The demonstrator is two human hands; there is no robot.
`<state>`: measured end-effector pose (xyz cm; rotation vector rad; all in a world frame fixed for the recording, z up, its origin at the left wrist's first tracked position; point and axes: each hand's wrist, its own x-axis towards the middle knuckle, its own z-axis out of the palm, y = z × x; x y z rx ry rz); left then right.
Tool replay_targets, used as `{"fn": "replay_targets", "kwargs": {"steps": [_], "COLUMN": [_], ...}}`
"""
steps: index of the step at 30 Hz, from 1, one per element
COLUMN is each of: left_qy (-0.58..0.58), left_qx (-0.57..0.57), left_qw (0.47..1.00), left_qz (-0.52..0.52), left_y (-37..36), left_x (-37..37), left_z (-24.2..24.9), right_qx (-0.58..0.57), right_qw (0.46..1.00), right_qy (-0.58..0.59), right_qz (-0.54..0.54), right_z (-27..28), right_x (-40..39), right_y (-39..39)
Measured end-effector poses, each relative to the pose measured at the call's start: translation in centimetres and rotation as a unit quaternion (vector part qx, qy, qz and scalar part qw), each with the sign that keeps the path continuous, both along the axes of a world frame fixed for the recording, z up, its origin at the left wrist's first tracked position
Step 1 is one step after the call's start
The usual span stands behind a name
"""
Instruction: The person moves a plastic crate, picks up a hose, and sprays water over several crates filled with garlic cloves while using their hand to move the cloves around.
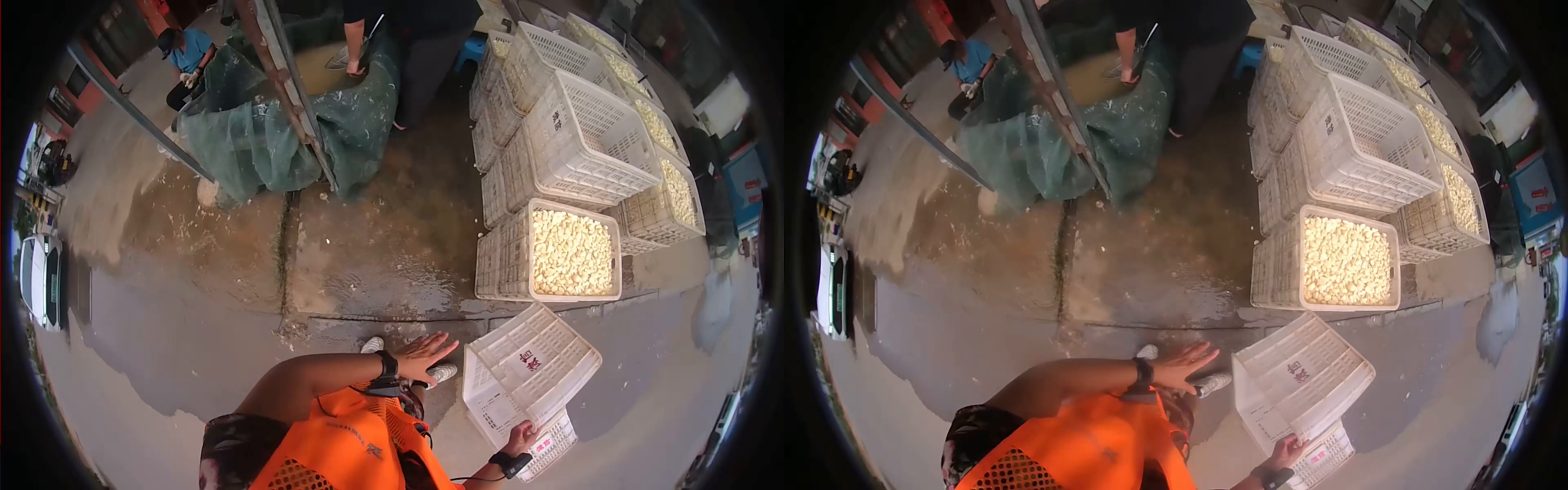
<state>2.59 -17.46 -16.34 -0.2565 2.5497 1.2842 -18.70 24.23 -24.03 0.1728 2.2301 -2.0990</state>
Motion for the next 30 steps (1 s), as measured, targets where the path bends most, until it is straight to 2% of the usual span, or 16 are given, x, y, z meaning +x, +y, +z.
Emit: {"fn": "replay_targets", "kwargs": {"steps": [2,3,5,6,7,8,9,10,12,15,20,22,24,26,27,30], "left_qy": [0.005,0.005,0.016,0.028,0.043,0.057,0.037,0.011,-0.009,-0.046,-0.121,-0.151,-0.140,-0.108,-0.104,-0.085], "left_qx": [0.026,0.025,0.036,0.035,0.037,0.029,0.034,0.034,0.062,0.083,0.030,0.041,0.030,0.023,-0.012,0.033], "left_qw": [0.998,0.998,0.996,0.997,0.997,0.997,0.996,0.995,0.991,0.990,0.985,0.981,0.982,0.988,0.989,0.994], "left_qz": [-0.056,-0.061,-0.085,-0.059,-0.042,-0.050,-0.076,-0.097,-0.117,-0.100,-0.117,-0.115,-0.121,-0.111,-0.107,-0.067], "left_y": [1.8,2.7,4.1,5.2,6.6,7.2,7.6,8.3,10.1,10.8,10.2,9.1,7.6,6.4,6.2,4.6], "left_x": [-0.1,-0.3,-0.6,-0.8,-1.2,-1.3,-1.6,-1.4,0.3,3.5,4.7,4.2,4.0,3.2,2.9,2.5], "left_z": [0.4,0.9,1.4,0.9,0.7,0.7,0.8,0.9,0.1,-0.5,0.3,0.6,2.0,2.7,2.8,3.1], "right_qx": [0.104,0.155,0.222,-0.002,-0.056,-0.113,-0.350,-0.390,-0.348,-0.353,-0.427,-0.392,-0.355,-0.398,-0.397,-0.369], "right_qw": [0.992,0.981,0.973,0.994,0.992,0.980,0.832,0.820,0.868,0.861,0.816,0.838,0.867,0.835,0.835,0.857], "right_qy": [0.045,-0.042,-0.014,-0.063,-0.112,-0.152,-0.358,-0.350,-0.326,-0.333,-0.365,-0.346,-0.310,-0.335,-0.330,-0.317], "right_qz": [0.053,0.110,0.056,-0.085,-0.014,0.062,-0.239,-0.232,-0.137,-0.151,-0.138,-0.157,-0.162,-0.182,-0.189,-0.169], "right_z": [9.1,14.7,15.0,10.7,6.6,5.3,13.9,12.8,14.5,14.2,12.2,13.4,15.2,15.3,15.7,19.0], "right_x": [3.8,4.5,5.2,4.4,4.1,3.9,4.9,5.4,7.9,9.5,10.9,11.0,11.3,10.5,10.5,10.9], "right_y": [-5.8,-8.5,-9.2,-6.2,-1.5,2.6,-5.5,-4.9,-6.3,-7.5,-7.8,-10.1,-12.2,-12.2,-12.6,-15.4]}}
